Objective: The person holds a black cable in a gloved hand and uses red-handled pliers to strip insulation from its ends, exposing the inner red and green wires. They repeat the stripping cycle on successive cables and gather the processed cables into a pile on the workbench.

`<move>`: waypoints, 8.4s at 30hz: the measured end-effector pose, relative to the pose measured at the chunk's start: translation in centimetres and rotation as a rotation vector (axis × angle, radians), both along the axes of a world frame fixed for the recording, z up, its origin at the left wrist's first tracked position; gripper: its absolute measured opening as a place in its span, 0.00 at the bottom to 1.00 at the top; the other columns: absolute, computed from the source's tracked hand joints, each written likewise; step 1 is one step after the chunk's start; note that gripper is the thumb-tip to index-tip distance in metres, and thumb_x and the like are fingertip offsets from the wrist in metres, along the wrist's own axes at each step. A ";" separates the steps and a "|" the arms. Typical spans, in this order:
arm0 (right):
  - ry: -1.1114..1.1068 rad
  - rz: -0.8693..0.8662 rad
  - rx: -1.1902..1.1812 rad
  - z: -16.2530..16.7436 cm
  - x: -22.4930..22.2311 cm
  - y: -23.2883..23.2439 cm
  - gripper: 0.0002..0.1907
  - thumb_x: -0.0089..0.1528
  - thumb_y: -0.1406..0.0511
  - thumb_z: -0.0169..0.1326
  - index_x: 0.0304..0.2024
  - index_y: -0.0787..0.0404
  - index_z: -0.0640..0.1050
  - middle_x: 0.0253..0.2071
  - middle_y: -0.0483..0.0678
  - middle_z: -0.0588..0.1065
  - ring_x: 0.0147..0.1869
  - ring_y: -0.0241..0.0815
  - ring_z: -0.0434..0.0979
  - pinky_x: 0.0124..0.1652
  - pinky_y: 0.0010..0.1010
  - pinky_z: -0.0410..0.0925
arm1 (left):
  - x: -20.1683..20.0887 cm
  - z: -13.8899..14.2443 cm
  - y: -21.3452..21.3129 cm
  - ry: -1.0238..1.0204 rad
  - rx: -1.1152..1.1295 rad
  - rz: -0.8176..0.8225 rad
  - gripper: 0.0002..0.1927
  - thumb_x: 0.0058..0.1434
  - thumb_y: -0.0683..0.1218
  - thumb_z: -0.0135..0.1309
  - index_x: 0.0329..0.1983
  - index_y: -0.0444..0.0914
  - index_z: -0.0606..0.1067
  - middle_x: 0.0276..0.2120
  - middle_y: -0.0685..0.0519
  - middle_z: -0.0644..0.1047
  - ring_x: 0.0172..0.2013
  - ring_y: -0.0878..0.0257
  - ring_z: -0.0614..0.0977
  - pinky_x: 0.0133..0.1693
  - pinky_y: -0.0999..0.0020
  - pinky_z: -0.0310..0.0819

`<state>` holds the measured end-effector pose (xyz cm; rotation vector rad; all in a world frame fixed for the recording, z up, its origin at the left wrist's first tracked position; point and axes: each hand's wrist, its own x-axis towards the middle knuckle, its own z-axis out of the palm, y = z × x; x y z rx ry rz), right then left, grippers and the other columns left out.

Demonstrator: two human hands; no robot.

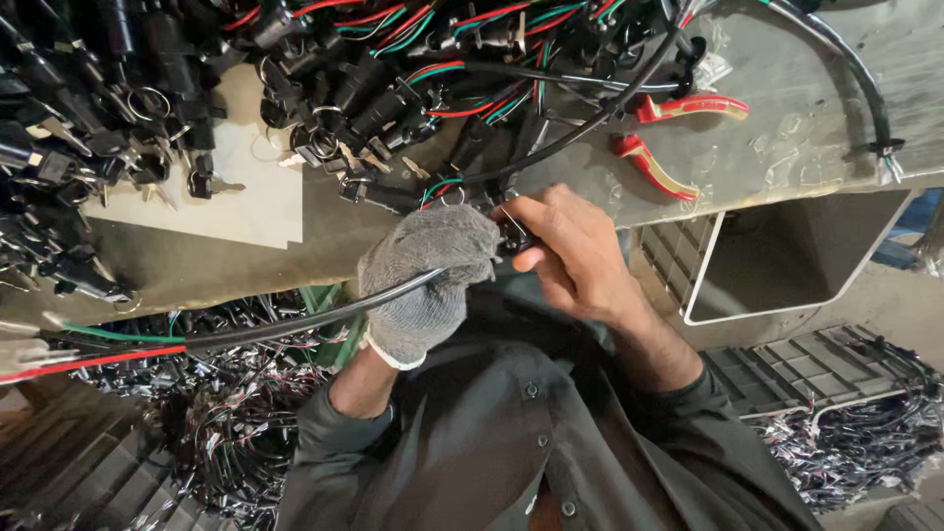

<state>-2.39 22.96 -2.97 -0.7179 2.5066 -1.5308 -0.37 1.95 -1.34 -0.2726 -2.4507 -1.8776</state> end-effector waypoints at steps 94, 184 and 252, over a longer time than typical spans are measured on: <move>-0.443 -0.320 -0.836 0.7 1.2 9.8 0.26 0.65 0.50 0.58 0.53 0.63 0.74 0.48 0.50 0.72 0.49 0.45 0.75 0.48 0.38 0.70 | -1.3 2.2 0.2 -0.475 0.649 -0.239 0.16 0.78 0.49 0.48 0.60 0.33 0.71 0.45 0.53 0.75 0.35 0.71 0.71 0.38 0.76 0.66; 0.103 -0.232 0.341 -0.8 0.5 0.9 0.15 0.56 0.68 0.67 0.40 0.62 0.73 0.35 0.49 0.73 0.38 0.54 0.74 0.38 0.43 0.67 | -1.5 4.3 1.5 0.139 -0.682 -0.194 0.34 0.70 0.55 0.57 0.76 0.41 0.63 0.50 0.50 0.77 0.43 0.49 0.78 0.44 0.56 0.72; -0.178 -0.159 -1.094 8.9 -1.4 3.6 0.23 0.72 0.48 0.39 0.33 0.55 0.70 0.27 0.43 0.73 0.32 0.41 0.76 0.41 0.38 0.65 | -1.8 4.4 2.9 0.129 0.195 -0.502 0.11 0.71 0.51 0.52 0.45 0.38 0.74 0.39 0.49 0.78 0.43 0.52 0.81 0.54 0.59 0.72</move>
